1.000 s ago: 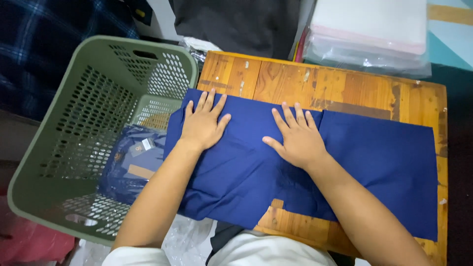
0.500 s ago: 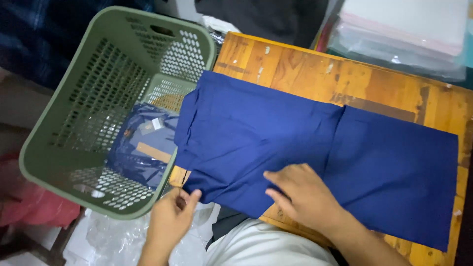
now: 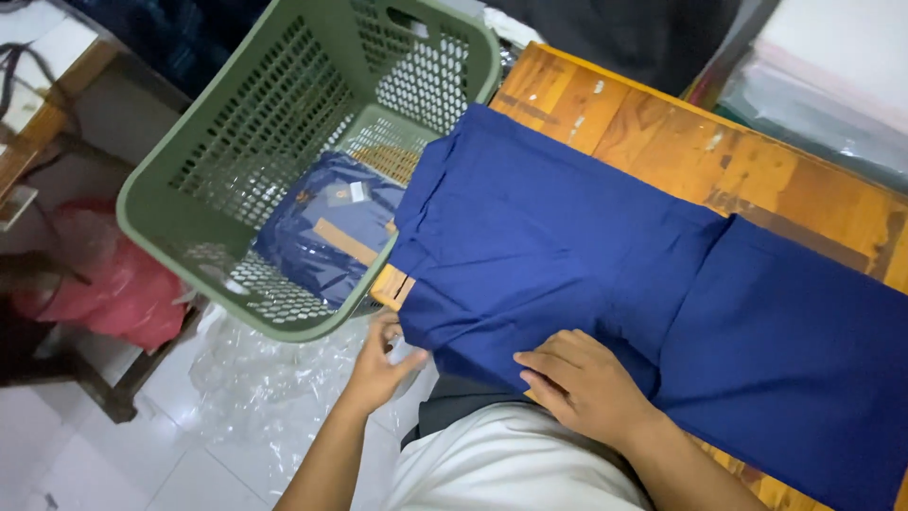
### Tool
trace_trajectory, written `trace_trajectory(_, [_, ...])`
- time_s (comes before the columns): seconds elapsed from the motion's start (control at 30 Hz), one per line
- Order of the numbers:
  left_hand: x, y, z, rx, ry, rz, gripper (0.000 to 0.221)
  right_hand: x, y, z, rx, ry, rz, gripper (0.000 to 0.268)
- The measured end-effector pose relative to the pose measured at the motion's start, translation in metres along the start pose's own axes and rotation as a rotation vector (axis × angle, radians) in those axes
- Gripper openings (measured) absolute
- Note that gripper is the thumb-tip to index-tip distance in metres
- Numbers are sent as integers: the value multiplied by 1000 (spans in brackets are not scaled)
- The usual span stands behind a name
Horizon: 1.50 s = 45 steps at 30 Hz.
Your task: Folding a blue collared shirt and inserting it into a clear plastic packaging sleeve on a wooden table.
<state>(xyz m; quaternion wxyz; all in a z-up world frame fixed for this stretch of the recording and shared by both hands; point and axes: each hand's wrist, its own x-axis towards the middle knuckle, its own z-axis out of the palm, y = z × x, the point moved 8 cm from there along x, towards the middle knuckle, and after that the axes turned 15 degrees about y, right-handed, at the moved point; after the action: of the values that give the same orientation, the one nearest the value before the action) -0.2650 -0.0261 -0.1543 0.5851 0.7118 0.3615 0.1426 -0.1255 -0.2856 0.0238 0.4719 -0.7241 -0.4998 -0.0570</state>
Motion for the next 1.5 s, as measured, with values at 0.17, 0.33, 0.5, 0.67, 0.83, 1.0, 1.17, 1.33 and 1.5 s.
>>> trace_trajectory(0.17, [-18, 27, 5, 260, -203, -3, 27, 2, -2, -3, 32, 25, 7, 21])
trace_trajectory(0.33, [-27, 33, -8, 205, -317, -113, 23, 5, -3, -10, 55, 66, 31, 19])
trace_trajectory(0.5, [-42, 99, -18, 19, -412, -80, 30, 5, -3, -18, -17, 103, 36, 20])
trace_trajectory(0.67, [-57, 150, -14, -197, -409, 10, 35, 5, -12, -26, -5, 96, 96, 23])
trace_trajectory(0.83, [-58, 189, 15, -422, -348, -14, 37, 1, -35, -21, 83, 19, 55, 20])
trace_trajectory(1.0, [-52, 239, 46, -751, -112, -385, 46, -51, -24, 5, -334, -32, -243, 106])
trace_trajectory(1.17, [-53, 279, 62, -764, 94, -593, 51, -55, -28, -23, -379, 348, -214, 29])
trace_trajectory(1.33, [-41, 284, 71, -775, 201, -695, 51, -22, -64, -61, -532, 577, -348, 26])
trace_trajectory(1.5, [-6, 288, 89, -864, -8, -523, 51, -10, -9, -67, -294, 335, -113, 33])
